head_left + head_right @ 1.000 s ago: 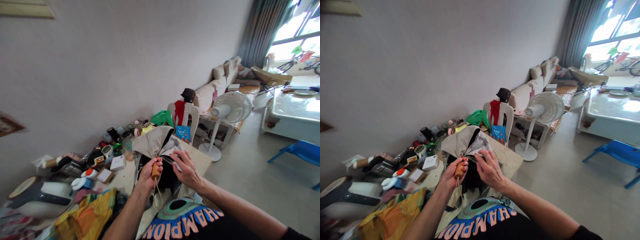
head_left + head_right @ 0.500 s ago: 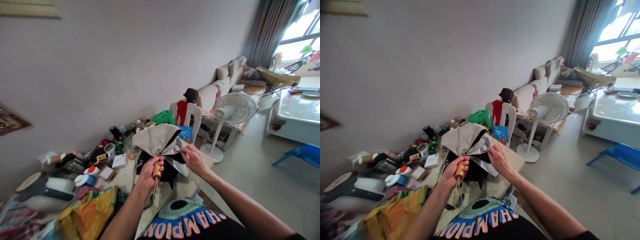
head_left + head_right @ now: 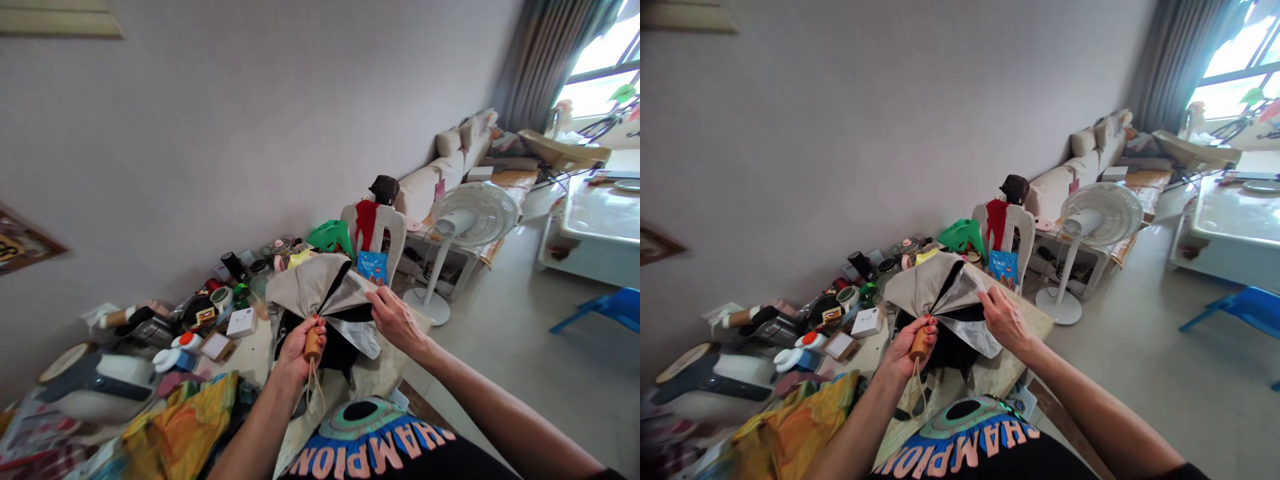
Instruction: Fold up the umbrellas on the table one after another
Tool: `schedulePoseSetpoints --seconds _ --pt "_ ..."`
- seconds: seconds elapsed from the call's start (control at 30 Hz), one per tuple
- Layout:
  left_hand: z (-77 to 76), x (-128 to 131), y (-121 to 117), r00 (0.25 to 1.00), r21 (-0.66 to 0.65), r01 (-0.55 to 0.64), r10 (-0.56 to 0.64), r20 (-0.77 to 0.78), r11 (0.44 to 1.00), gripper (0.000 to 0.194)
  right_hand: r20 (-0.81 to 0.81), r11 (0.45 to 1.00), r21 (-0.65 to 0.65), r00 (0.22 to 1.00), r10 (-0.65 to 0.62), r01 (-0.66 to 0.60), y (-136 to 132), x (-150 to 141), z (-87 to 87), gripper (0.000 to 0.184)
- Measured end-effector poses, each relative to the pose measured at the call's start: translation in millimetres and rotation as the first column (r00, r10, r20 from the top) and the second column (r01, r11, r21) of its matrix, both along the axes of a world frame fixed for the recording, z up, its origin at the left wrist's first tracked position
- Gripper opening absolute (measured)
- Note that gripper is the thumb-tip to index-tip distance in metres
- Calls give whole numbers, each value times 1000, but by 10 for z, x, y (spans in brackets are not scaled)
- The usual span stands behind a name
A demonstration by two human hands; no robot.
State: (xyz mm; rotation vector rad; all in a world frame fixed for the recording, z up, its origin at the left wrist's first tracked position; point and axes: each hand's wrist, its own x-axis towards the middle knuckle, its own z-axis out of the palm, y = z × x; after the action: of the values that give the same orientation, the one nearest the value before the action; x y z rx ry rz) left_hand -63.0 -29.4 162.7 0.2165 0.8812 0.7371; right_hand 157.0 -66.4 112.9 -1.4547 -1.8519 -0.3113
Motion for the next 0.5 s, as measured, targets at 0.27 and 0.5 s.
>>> schedulePoseSetpoints --seconds 0.27,0.5 --pt "-17 -6 -11 993 67 -56 62 -98 996 20 -13 1000 12 1000 -20 21 76 53 -51 23" --pt "-65 28 131 973 126 -18 46 -227 992 20 -100 920 12 915 391 -392 -14 -109 413 45"
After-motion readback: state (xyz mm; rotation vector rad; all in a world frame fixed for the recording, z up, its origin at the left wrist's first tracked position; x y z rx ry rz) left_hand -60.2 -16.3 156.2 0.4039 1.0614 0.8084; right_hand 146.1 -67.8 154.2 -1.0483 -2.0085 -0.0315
